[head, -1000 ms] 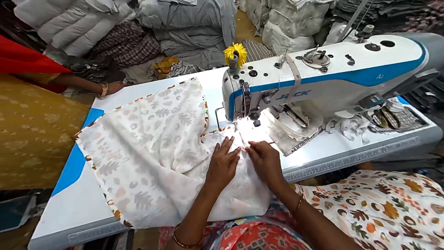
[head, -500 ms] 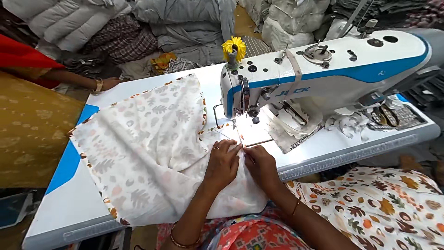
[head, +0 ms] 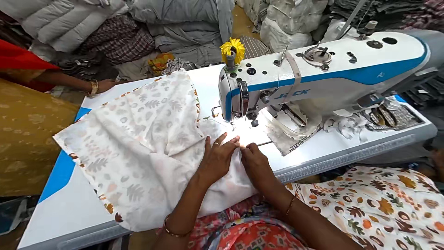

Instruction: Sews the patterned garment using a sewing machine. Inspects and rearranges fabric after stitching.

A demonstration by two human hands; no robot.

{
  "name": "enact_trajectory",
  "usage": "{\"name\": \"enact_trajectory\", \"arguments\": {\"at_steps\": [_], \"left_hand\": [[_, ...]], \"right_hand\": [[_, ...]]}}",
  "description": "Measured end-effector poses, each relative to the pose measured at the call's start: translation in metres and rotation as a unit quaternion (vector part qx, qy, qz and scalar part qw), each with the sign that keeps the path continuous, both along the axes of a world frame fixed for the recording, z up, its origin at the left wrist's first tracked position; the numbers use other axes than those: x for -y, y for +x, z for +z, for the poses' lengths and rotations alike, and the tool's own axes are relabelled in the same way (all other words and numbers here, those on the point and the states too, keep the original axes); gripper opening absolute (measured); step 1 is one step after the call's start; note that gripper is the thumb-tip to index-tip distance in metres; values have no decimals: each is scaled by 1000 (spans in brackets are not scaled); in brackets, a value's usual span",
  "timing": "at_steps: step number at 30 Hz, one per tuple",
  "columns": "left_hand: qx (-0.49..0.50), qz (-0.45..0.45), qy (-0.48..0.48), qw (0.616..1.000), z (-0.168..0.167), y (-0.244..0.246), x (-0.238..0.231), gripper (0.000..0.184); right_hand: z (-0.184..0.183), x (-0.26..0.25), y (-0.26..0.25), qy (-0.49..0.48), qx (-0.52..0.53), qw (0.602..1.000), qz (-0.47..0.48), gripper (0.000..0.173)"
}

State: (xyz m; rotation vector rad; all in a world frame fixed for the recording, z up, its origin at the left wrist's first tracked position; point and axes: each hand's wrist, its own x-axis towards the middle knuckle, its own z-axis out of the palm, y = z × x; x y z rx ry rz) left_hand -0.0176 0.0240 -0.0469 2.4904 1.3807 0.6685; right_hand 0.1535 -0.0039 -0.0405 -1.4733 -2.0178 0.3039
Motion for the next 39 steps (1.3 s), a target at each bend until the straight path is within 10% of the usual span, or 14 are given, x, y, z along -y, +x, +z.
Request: {"name": "enact_trajectory", "arguments": {"at_steps": [3,6,11,17,27,33,39], "left_hand": [[-5,-14,-31,999,14,-1,-17,33],[28,9,-21,999,9,6,-16,30],[22,80,37,996,-9,22,1,39],[11,89,49,995,-11,24,5,41],[14,90,49,995,-11,23,4,41],[26,76,62,995,-13,20,4,39],[304,-3,-39,952,44,53,49,28]], "right_hand": [[28,24,17,-203,-137,968,52,39],[29,63,55,-399,-291,840,227,48],[-23,88,121,-111,-108,981,117,15],[18,0,185,114,-33,983,-137,18],[-2,-18,196,190,-58,971,-133,16],[7,3,194,53,-347,917,-188,18],[22,28,144,58,-403,905,-122,11]]}}
